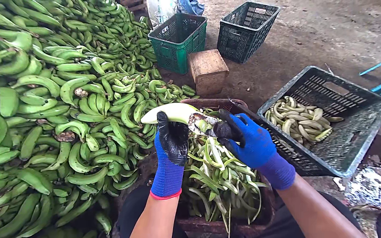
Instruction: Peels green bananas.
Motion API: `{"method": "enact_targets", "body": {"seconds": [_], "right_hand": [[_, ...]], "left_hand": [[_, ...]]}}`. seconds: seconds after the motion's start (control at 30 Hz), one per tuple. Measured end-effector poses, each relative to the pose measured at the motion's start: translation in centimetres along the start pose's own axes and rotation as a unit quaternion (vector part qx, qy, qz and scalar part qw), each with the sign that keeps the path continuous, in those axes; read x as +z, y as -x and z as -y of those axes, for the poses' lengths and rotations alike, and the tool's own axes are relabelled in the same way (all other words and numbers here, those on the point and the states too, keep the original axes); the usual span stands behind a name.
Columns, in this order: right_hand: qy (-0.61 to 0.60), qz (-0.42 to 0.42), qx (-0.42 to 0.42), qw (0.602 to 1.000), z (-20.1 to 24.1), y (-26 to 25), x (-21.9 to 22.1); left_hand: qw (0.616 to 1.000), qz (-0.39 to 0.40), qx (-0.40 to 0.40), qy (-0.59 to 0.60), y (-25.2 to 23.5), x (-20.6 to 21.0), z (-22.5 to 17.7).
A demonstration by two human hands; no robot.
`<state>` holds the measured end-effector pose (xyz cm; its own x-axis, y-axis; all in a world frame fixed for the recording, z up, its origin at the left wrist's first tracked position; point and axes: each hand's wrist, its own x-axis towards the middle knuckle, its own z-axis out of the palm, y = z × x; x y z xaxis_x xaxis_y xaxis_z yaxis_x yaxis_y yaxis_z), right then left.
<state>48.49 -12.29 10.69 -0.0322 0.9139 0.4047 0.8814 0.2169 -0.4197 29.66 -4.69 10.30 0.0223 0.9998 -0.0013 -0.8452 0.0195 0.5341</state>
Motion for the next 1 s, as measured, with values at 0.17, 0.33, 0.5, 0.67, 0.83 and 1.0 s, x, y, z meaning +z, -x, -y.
{"method": "enact_targets", "body": {"seconds": [0.17,0.33,0.5,0.67,0.83,1.0], "right_hand": [[-0.058,0.035,0.049,0.997,0.1,-0.2,-0.3],[-0.093,0.119,0.058,0.987,-1.1,-1.0,-2.3],[-0.065,0.045,0.027,0.997,-2.3,-0.2,-2.0],[-0.029,0.036,-0.068,0.997,-2.6,1.5,-0.2],[0.027,0.016,-0.108,0.994,-2.5,1.4,0.7],[0.032,0.008,-0.105,0.994,-1.3,1.1,1.1]], "left_hand": [[0.998,0.05,-0.006,-0.035,0.4,-0.3,0.8],[0.972,0.189,-0.104,-0.089,1.9,-0.6,0.8],[0.958,0.163,-0.128,-0.2,1.9,-0.6,0.8],[0.974,0.089,-0.14,-0.155,0.6,-1.8,0.5],[0.942,0.128,-0.119,-0.285,0.2,-2.9,-0.7],[0.932,0.094,-0.114,-0.33,1.3,-2.6,-1.3]]}}
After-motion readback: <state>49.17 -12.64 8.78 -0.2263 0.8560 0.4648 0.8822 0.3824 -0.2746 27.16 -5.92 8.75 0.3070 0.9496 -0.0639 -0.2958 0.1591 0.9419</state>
